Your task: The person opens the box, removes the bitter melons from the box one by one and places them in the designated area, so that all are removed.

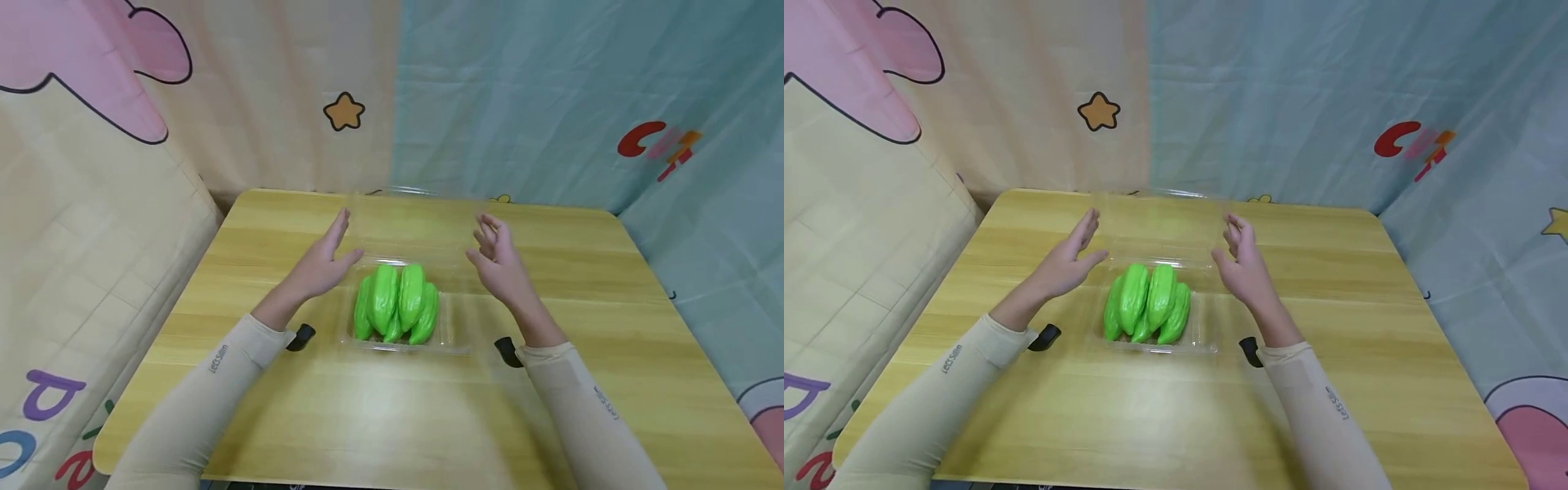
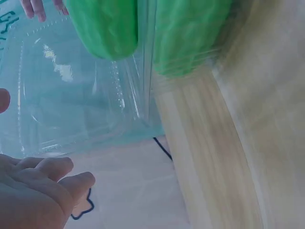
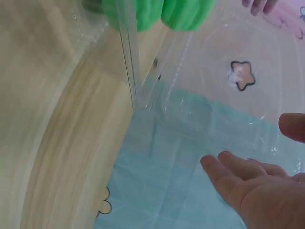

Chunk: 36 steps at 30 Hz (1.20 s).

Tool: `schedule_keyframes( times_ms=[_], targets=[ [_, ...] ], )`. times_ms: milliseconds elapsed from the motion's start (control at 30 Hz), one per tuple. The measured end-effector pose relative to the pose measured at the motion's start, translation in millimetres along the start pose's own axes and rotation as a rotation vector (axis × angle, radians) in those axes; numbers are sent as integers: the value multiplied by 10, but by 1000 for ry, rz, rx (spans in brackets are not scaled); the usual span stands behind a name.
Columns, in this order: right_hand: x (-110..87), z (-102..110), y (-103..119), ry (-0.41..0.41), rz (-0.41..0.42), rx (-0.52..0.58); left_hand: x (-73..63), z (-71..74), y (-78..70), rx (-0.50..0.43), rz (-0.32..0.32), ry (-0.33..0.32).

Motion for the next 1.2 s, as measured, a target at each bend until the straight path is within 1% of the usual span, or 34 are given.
schedule_keyframes(
  times_ms=[67,200,333,467,600,667,767,867,933,1067,1167,1200],
  targets=[
    [142,26,-45,25,-23,20,111,-3,57,-31,31,-12],
    [400,68,-152,43,-129,32,336,-3,141,-99,102,-24],
    [616,26,-231,42,-206,76,479,33,184,-147,183,-25],
    [805,-39,-370,16,-240,151,617,53,270,-176,272,12],
    [923,-104,-554,8,-282,165,722,34,412,-218,353,61],
    [927,-130,-633,21,-318,146,753,7,499,-234,386,81],
    [903,-159,-757,64,-374,104,777,-59,626,-240,412,108],
    [867,-179,-841,121,-404,62,752,-116,702,-246,426,113],
    [853,-189,-875,148,-407,52,726,-144,726,-244,427,114],
    [824,-157,-869,168,-398,32,693,-159,732,-238,420,99],
    [785,-79,-821,176,-383,-5,675,-120,713,-184,393,76],
    [760,-41,-795,180,-372,-20,657,-94,689,-158,374,66]
  ],
)
Point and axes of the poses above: each hand's wrist, its own x-axis towards the middle knuckle, its own z-axis out of the back of the hand, y = z × x, the point moved 3 cm from there along x, towards the middle knuckle, and after that the axes turned 3 degrees about y, right-handed, at the moved point
